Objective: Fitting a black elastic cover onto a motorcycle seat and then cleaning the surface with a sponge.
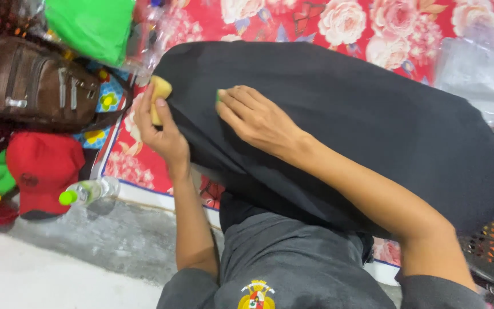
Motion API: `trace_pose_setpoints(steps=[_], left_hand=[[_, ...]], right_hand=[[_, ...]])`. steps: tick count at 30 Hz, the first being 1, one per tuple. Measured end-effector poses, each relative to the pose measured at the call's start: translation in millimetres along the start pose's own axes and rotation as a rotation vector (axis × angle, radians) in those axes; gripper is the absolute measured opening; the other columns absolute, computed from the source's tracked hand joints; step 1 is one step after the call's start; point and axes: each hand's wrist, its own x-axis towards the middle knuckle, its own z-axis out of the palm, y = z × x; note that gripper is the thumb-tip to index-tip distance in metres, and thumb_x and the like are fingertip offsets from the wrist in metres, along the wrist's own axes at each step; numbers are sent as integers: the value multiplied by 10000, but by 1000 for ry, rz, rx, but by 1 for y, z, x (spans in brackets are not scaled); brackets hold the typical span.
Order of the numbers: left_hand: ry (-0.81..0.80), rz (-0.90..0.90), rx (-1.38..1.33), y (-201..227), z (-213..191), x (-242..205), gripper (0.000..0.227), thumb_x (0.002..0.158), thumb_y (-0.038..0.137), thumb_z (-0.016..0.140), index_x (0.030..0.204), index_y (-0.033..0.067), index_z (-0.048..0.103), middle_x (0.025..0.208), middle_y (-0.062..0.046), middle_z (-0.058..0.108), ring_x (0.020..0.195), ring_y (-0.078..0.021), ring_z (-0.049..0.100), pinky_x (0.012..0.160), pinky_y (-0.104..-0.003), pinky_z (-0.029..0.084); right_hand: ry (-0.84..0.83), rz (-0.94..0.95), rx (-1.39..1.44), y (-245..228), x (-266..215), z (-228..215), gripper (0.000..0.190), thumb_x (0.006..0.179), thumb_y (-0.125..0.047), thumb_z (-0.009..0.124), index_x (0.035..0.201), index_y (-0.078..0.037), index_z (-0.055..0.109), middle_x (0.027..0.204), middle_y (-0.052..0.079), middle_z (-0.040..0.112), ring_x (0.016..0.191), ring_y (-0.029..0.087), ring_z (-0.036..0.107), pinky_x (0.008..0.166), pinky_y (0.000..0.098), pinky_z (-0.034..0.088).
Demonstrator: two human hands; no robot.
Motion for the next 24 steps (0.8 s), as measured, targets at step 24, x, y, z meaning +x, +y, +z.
trace_pose_setpoints(steps=[24], left_hand=[[-68,251,-118,-15,-4,4,237,1147,-89,495,1356,-182,555,1300,-348,609,1164,-432,611,1048,-475,489]], right_hand=[[-139,129,-192,-26,-26,28,434,865,-175,611,1175,117,694,1216,289,688,1105,359,653,1050,430,517]])
